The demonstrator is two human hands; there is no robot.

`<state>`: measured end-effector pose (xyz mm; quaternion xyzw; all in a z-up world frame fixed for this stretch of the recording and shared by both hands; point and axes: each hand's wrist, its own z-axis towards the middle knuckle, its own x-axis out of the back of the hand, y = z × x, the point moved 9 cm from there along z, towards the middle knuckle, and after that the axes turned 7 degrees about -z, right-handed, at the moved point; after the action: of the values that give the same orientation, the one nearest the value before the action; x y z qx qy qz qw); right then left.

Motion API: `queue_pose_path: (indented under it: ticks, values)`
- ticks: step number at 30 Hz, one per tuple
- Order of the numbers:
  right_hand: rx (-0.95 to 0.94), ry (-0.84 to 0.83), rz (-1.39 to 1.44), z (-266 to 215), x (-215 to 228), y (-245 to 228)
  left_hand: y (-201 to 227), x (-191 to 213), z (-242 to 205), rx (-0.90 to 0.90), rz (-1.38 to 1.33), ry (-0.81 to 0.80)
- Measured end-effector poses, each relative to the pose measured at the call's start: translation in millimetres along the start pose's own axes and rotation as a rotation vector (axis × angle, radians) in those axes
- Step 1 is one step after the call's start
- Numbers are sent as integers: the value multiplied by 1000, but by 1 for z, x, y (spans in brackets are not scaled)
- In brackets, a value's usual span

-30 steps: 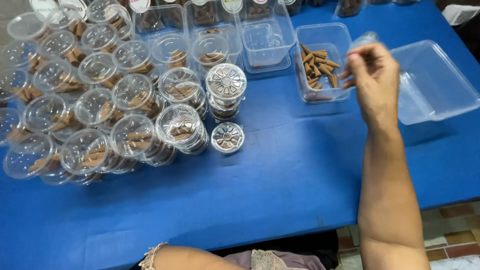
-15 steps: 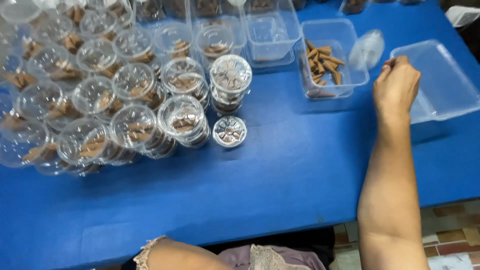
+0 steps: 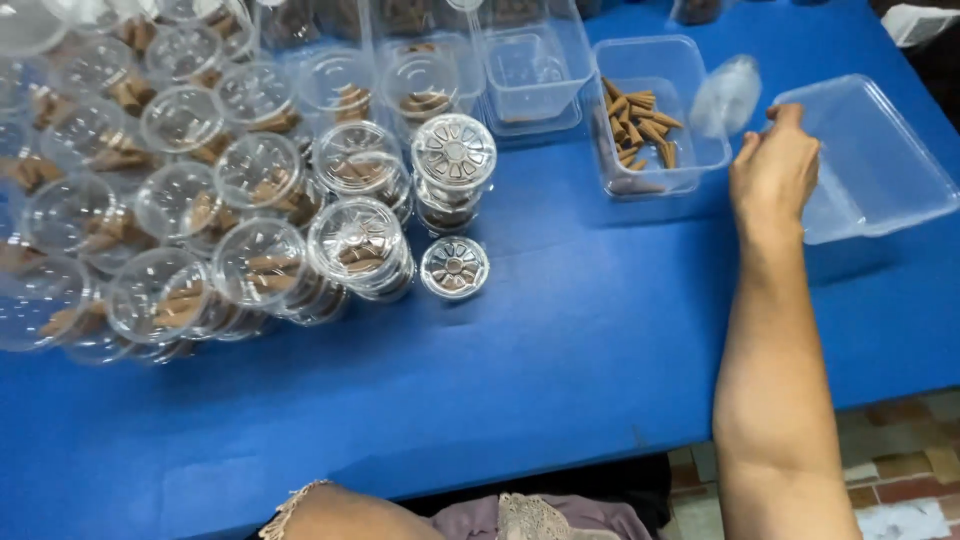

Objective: Packaging small wooden sticks into plastic containers and sealing them with lids.

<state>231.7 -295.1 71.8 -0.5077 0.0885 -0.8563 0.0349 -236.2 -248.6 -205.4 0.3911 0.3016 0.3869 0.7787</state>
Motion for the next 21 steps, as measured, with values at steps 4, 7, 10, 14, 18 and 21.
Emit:
queue_pose_path:
  ticks: [4,7,10,14,18,21]
  values:
    - [-13,29,0,-2,15,-13,-7,39,27,-3,61,0]
    - [22,44,10,-12,8,-23,31,86,74,-7,108,28]
    - [41,106,4,-5,11,-12,119,143,171,-46,127,-10]
    - [100,125,-31,-4,-5,-10,221,182,256,-66,162,22]
    - [90,115,-4,-7,11,-27,229,218,282,-85,206,69]
    - [94,133,-19,-9,19,-33,188,252,284,78,58,240]
